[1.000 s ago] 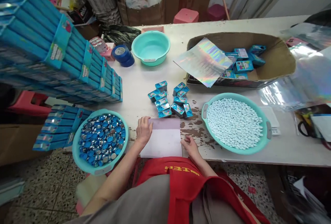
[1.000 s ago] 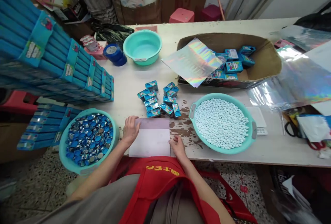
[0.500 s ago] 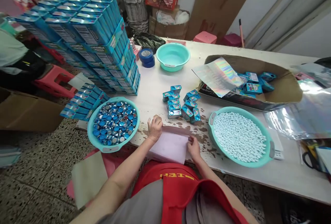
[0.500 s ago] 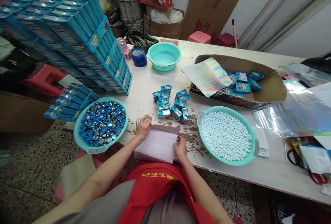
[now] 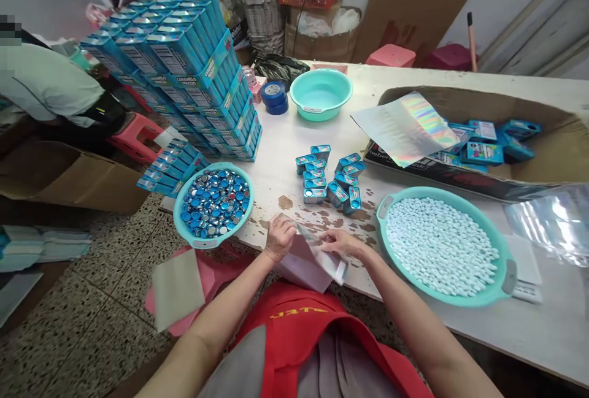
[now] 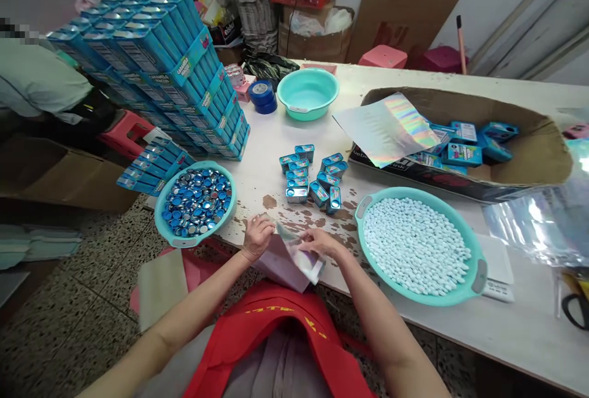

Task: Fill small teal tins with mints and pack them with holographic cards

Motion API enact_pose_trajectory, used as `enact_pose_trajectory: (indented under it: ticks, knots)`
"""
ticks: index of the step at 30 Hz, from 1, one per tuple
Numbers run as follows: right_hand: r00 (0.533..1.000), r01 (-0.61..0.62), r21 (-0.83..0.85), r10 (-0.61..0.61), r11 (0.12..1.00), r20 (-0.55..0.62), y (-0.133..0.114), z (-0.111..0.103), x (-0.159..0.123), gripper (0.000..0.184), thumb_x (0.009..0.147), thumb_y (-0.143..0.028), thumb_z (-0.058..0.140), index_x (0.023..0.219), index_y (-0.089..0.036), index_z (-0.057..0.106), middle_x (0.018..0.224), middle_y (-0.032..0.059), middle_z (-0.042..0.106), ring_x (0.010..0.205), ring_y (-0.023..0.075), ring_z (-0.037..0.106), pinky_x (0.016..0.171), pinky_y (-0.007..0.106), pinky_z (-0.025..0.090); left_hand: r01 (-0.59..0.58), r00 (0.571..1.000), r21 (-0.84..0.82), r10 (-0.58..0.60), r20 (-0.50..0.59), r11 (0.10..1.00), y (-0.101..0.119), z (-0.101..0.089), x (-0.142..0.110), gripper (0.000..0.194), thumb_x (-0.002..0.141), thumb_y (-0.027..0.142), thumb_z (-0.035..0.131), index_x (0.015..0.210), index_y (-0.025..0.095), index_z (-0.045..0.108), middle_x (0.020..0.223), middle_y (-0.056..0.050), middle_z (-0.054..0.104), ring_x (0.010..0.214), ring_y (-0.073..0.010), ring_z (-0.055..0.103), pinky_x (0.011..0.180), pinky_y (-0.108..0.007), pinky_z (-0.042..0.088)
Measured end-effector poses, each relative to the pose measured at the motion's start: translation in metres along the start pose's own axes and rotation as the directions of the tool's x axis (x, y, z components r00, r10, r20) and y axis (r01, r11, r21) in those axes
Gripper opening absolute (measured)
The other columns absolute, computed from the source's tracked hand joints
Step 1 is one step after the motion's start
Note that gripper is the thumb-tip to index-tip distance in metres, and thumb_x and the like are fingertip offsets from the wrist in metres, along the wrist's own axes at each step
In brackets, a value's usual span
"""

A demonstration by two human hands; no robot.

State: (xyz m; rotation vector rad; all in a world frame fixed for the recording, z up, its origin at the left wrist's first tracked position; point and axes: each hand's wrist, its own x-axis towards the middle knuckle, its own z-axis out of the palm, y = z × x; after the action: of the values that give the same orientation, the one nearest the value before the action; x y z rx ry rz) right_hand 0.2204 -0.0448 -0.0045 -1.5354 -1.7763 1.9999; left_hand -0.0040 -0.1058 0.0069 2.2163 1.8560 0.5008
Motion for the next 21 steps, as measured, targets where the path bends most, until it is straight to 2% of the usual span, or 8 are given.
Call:
enact_pose_trajectory:
  ticks: [2, 4, 7, 10, 13, 16, 19, 21]
  knots:
    - [0.999, -0.013, -0.097, 0.009, 0.995, -0.04, 0.004, 0.008, 0.003, 0.017, 0.059, -0.029, 0.073, 0.07, -0.017, 0.068, 0.056, -0.0045, 0.059, 0.052, 0.0117, 0.051, 0.054, 0.023, 0.04, -0.012, 0.998, 0.006, 0.011, 0.058, 1.0, 0.002, 0.001, -0.003, 0.028, 0.087, 0.013, 0.041, 0.077, 0.024, 0.064, 0.095, -0.002, 0.071, 0.099, -0.017, 0.06, 0.106, -0.043, 0.029]
    - [0.992, -0.051, -0.17, 0.03, 0.984, -0.123, 0.008, 0.006, 0.004, 0.007, 0.063, -0.023, 0.069, 0.062, -0.017, 0.065, 0.056, -0.003, 0.059, 0.055, 0.0128, 0.053, 0.056, 0.024, 0.041, 0.012, 0.994, 0.016, -0.013, 0.112, 1.0, 0.002, 0.001, -0.003, 0.03, 0.083, 0.007, 0.042, 0.088, 0.025, 0.065, 0.106, -0.002, 0.069, 0.111, -0.0199, 0.055, 0.108, -0.045, 0.026]
    - [0.951, -0.147, -0.28, 0.057, 0.949, -0.304, 0.01, -0.016, 0.005, 0.008, 0.068, -0.016, 0.063, 0.061, -0.017, 0.063, 0.061, 0.0024, 0.061, 0.066, 0.0188, 0.059, 0.063, 0.028, 0.041, 0.232, 0.969, 0.004, -0.232, 0.088, 0.973, -0.001, -0.002, 0.017, 0.047, 0.075, -0.001, 0.042, 0.108, 0.026, 0.061, 0.127, -0.004, 0.059, 0.128, -0.0242, 0.041, 0.109, -0.046, 0.026]
    - [0.869, -0.249, -0.358, 0.044, 0.9, -0.494, 0.007, -0.04, 0.004, 0.012, 0.075, -0.01, 0.055, 0.076, -0.016, 0.065, 0.086, 0.0129, 0.065, 0.092, 0.0275, 0.059, 0.075, 0.034, 0.04, 0.488, 0.873, -0.181, -0.482, 0.079, 0.854, -0.006, -0.005, 0.069, 0.04, 0.08, 0.009, 0.043, 0.116, 0.022, 0.056, 0.126, -0.008, 0.058, 0.121, -0.0226, 0.047, 0.101, -0.039, 0.037]
    - [0.822, -0.264, -0.434, -0.034, 0.861, -0.568, -0.004, -0.044, 0.004, 0.021, 0.081, -0.012, 0.049, 0.092, -0.016, 0.066, 0.104, 0.0183, 0.061, 0.103, 0.0306, 0.054, 0.08, 0.038, 0.039, 0.64, 0.755, -0.419, -0.629, 0.186, 0.644, -0.009, -0.003, 0.134, 0.037, 0.086, 0.034, 0.049, 0.12, 0.019, 0.049, 0.126, -0.01, 0.057, 0.112, -0.0202, 0.055, 0.092, -0.033, 0.044]
    - [0.784, -0.145, -0.528, -0.228, 0.837, -0.577, -0.031, -0.036, 0.018, 0.023, 0.087, -0.026, 0.047, 0.101, -0.02, 0.064, 0.105, 0.0148, 0.061, 0.1, 0.0287, 0.053, 0.08, 0.037, 0.04, 0.733, 0.652, -0.513, -0.676, 0.343, 0.447, -0.01, 0.005, 0.182, 0.043, 0.082, 0.04, 0.057, 0.118, 0.017, 0.05, 0.117, -0.011, 0.063, 0.099, -0.0184, 0.062, 0.08, -0.029, 0.048]
    - [0.691, -0.049, -0.572, -0.386, 0.819, -0.611, -0.074, -0.037, 0.052, 0.027, 0.089, -0.033, 0.047, 0.105, -0.019, 0.063, 0.105, 0.0131, 0.061, 0.102, 0.027, 0.051, 0.083, 0.036, 0.039, 0.775, 0.614, -0.499, -0.653, 0.444, 0.389, -0.012, 0.014, 0.201, 0.035, 0.077, 0.028, 0.064, 0.109, 0.014, 0.058, 0.098, -0.01, 0.07, 0.08, -0.0167, 0.066, 0.068, -0.025, 0.049]
    - [0.691, -0.096, -0.546, -0.339, 0.833, -0.639, -0.103, -0.047, 0.08, 0.027, 0.086, -0.036, 0.054, 0.102, -0.017, 0.064, 0.105, 0.0148, 0.061, 0.103, 0.0275, 0.051, 0.083, 0.036, 0.039, 0.797, 0.588, -0.466, -0.669, 0.454, 0.384, -0.014, 0.018, 0.205, 0.037, 0.073, 0.023, 0.067, 0.108, 0.012, 0.06, 0.093, -0.01, 0.07, 0.076, -0.0172, 0.067, 0.064, -0.025, 0.049]
